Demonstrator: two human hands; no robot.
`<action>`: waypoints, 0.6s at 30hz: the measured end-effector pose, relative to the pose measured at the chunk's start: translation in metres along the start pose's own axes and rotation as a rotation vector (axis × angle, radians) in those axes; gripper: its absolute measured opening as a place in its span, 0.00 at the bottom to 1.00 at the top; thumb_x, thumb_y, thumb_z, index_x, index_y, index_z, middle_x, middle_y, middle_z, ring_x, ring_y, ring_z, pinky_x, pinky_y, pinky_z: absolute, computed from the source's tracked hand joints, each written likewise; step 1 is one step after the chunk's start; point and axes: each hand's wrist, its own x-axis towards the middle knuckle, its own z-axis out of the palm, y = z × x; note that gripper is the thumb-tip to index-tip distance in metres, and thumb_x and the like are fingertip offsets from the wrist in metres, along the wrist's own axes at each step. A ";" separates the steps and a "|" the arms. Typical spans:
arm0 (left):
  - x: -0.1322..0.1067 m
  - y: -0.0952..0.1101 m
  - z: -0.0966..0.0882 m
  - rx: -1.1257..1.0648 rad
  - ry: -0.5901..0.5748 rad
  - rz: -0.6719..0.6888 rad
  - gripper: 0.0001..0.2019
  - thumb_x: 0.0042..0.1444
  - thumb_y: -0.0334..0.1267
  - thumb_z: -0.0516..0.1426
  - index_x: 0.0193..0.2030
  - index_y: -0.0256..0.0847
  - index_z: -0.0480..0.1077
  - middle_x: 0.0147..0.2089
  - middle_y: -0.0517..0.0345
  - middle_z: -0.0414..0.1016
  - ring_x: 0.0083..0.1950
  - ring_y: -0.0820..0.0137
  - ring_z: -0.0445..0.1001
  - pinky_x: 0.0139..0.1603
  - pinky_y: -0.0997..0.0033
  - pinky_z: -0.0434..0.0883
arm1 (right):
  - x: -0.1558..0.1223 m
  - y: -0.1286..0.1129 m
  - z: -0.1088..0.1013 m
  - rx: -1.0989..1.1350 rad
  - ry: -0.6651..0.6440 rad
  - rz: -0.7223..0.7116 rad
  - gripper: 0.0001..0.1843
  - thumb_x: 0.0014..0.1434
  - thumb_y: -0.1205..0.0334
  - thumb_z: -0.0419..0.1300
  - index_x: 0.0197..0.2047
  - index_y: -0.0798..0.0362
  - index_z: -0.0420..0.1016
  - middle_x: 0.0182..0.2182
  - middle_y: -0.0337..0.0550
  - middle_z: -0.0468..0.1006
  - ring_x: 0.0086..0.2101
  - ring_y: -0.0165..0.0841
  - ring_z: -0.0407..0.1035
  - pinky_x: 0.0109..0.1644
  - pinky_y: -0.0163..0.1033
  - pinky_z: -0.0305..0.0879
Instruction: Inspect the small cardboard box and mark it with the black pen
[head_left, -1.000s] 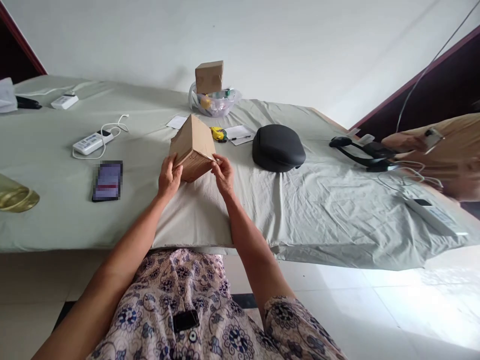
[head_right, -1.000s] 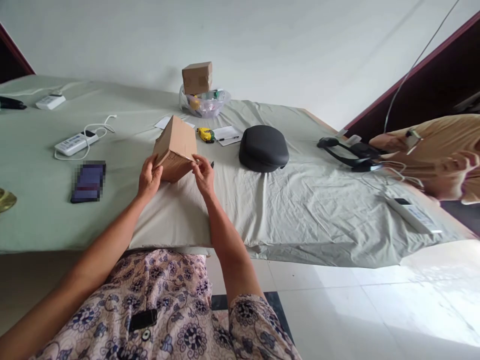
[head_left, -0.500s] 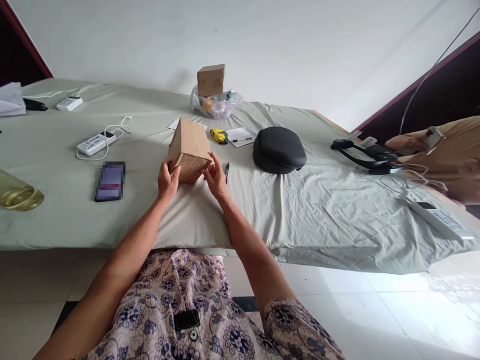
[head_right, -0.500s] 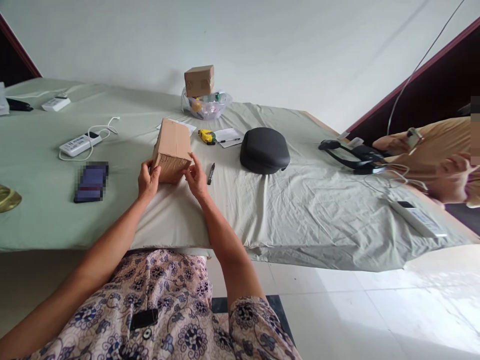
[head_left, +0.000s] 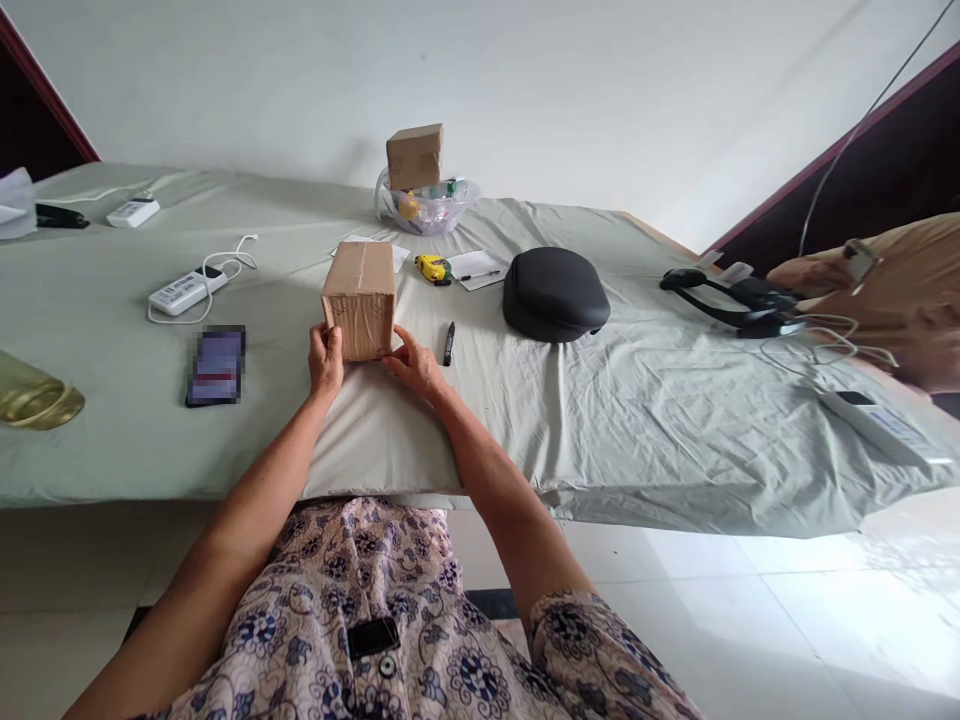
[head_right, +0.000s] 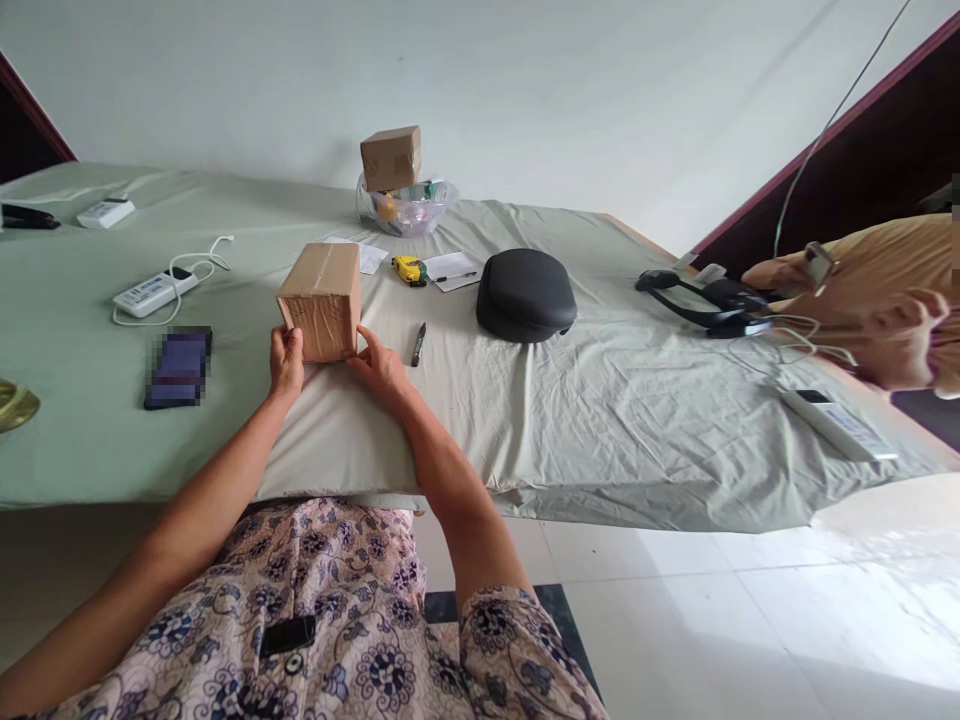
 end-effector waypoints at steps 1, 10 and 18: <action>0.001 -0.001 0.000 -0.004 -0.001 0.001 0.38 0.51 0.81 0.50 0.43 0.45 0.65 0.43 0.52 0.75 0.46 0.61 0.75 0.50 0.61 0.73 | 0.000 -0.001 -0.001 0.009 0.004 -0.009 0.39 0.59 0.59 0.65 0.72 0.49 0.62 0.31 0.36 0.83 0.32 0.32 0.75 0.43 0.39 0.69; 0.001 -0.004 -0.002 0.108 0.017 -0.018 0.29 0.59 0.69 0.54 0.49 0.43 0.68 0.44 0.50 0.76 0.48 0.59 0.76 0.53 0.59 0.73 | -0.004 -0.014 -0.003 0.061 0.156 -0.082 0.25 0.60 0.53 0.64 0.60 0.49 0.73 0.30 0.35 0.78 0.30 0.30 0.70 0.41 0.36 0.66; -0.012 0.003 0.007 -0.102 -0.130 -0.066 0.54 0.56 0.53 0.66 0.78 0.48 0.36 0.64 0.39 0.73 0.59 0.57 0.80 0.57 0.57 0.77 | -0.007 -0.024 0.008 0.057 0.186 -0.111 0.19 0.63 0.51 0.62 0.54 0.47 0.73 0.30 0.35 0.77 0.30 0.30 0.69 0.39 0.36 0.65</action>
